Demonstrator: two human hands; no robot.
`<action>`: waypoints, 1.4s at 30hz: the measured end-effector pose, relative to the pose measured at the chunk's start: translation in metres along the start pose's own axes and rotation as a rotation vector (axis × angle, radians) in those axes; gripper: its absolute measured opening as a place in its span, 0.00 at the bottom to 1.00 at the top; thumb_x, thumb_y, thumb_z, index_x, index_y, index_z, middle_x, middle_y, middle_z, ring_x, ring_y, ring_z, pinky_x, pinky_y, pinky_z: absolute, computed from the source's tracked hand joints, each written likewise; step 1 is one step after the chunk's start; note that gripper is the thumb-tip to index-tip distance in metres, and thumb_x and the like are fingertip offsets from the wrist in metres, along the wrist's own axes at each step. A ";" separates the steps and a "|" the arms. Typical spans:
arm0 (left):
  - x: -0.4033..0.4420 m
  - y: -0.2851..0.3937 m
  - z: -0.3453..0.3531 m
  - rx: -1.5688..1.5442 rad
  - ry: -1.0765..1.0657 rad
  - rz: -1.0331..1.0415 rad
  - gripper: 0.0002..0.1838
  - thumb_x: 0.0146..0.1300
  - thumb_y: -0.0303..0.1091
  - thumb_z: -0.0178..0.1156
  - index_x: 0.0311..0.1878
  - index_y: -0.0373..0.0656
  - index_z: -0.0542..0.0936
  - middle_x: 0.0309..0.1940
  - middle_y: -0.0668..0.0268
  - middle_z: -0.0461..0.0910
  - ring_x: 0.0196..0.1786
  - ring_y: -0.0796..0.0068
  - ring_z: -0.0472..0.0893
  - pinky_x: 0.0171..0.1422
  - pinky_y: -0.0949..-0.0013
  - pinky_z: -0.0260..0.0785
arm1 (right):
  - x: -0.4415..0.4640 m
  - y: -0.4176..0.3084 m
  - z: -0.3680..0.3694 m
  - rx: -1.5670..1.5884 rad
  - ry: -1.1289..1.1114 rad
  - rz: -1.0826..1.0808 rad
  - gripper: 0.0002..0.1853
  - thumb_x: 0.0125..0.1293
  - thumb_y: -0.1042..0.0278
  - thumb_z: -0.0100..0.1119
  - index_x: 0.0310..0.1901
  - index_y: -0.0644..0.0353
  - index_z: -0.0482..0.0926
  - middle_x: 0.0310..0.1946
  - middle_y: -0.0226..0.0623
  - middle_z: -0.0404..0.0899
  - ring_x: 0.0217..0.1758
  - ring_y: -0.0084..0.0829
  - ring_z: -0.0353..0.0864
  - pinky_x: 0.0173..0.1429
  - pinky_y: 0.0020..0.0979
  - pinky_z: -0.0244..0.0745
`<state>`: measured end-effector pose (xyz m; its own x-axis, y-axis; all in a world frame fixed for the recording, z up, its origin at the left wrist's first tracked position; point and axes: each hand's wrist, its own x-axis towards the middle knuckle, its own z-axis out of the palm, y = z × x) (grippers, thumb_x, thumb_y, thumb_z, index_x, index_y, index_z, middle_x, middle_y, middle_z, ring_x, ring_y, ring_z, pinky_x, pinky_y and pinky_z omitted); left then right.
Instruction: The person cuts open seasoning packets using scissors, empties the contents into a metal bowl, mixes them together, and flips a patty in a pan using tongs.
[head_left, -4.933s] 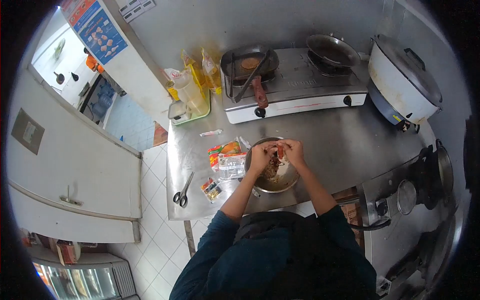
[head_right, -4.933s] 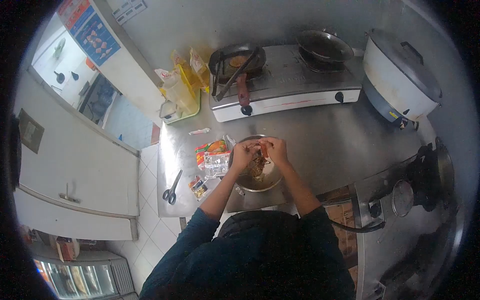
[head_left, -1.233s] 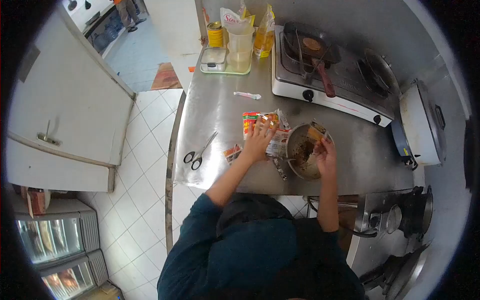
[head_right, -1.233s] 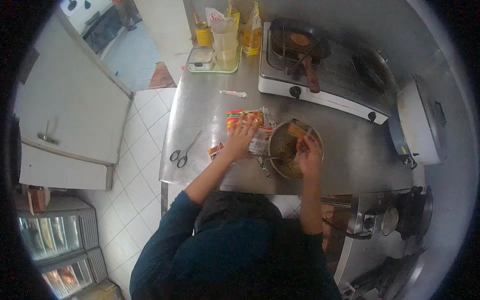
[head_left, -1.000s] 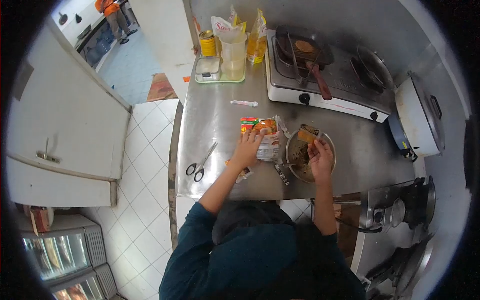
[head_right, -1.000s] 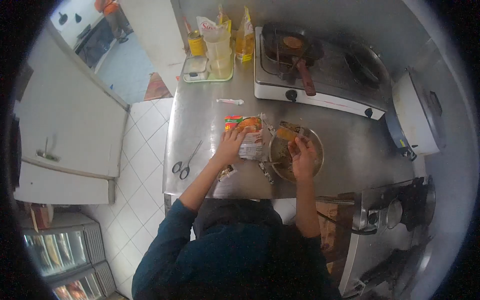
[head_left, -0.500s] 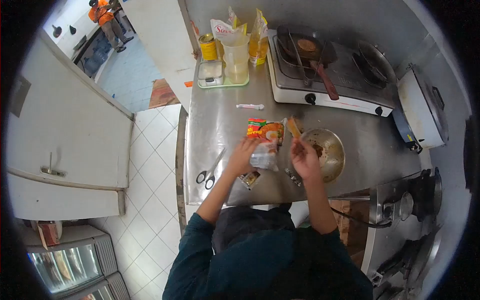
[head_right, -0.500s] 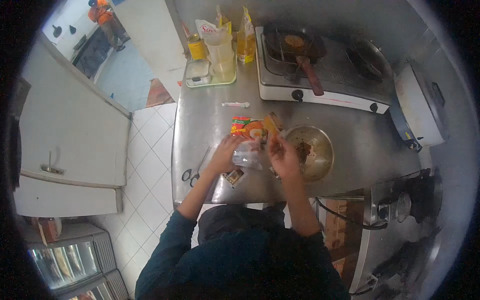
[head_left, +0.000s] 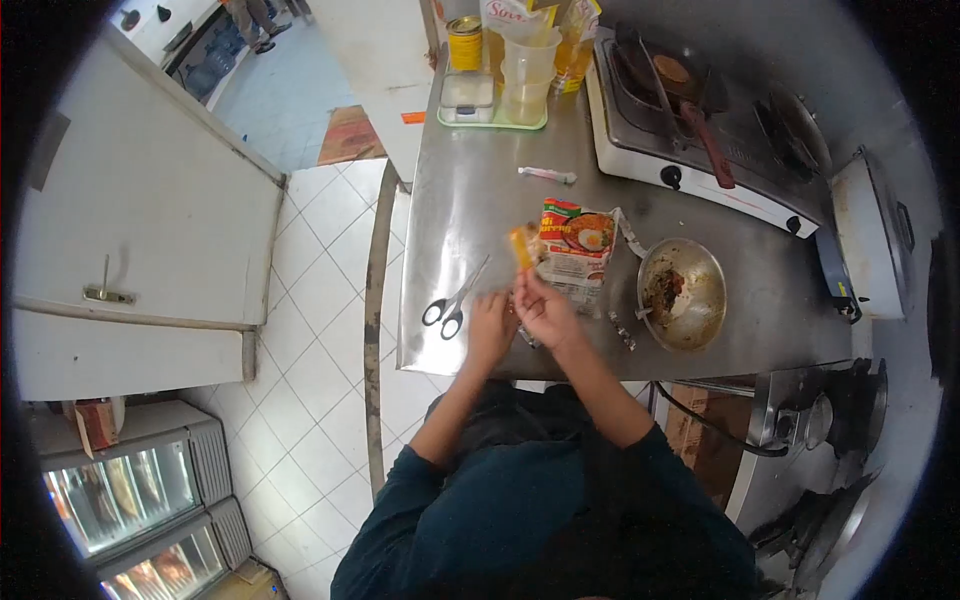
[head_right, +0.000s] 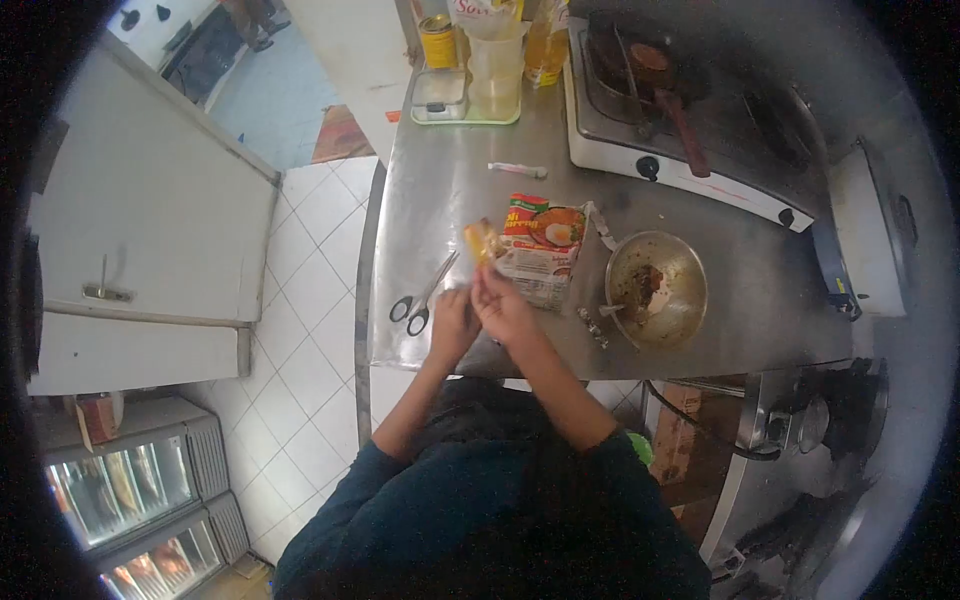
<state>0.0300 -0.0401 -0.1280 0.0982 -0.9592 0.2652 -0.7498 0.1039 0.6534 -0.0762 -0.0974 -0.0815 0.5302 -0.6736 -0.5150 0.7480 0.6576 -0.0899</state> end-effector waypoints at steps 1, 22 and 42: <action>-0.001 0.004 0.001 0.011 -0.058 0.005 0.16 0.49 0.29 0.54 0.44 0.36 0.69 0.36 0.54 0.70 0.42 0.52 0.68 0.47 0.58 0.60 | 0.005 0.010 -0.005 0.015 0.044 0.066 0.09 0.56 0.75 0.54 0.40 0.61 0.72 0.36 0.32 0.75 0.42 0.24 0.74 0.38 0.19 0.72; 0.006 -0.004 -0.034 -0.643 0.088 -0.522 0.10 0.46 0.32 0.65 0.27 0.36 0.76 0.17 0.68 0.75 0.24 0.82 0.75 0.28 0.79 0.65 | 0.024 -0.014 -0.012 -0.654 0.267 -0.120 0.18 0.55 0.64 0.57 0.46 0.58 0.68 0.45 0.35 0.70 0.47 0.27 0.70 0.52 0.28 0.63; 0.028 0.045 -0.053 -0.964 0.126 -0.263 0.06 0.48 0.26 0.62 0.26 0.35 0.77 0.26 0.64 0.77 0.25 0.83 0.73 0.31 0.80 0.65 | -0.041 -0.011 -0.017 -1.124 -0.115 -0.458 0.18 0.52 0.74 0.59 0.45 0.63 0.71 0.37 0.37 0.76 0.43 0.28 0.74 0.49 0.29 0.69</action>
<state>0.0337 -0.0488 -0.0540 0.2947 -0.9533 0.0666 0.1496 0.1149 0.9821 -0.1126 -0.0713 -0.0740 0.3831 -0.9082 -0.1687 0.1429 0.2387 -0.9605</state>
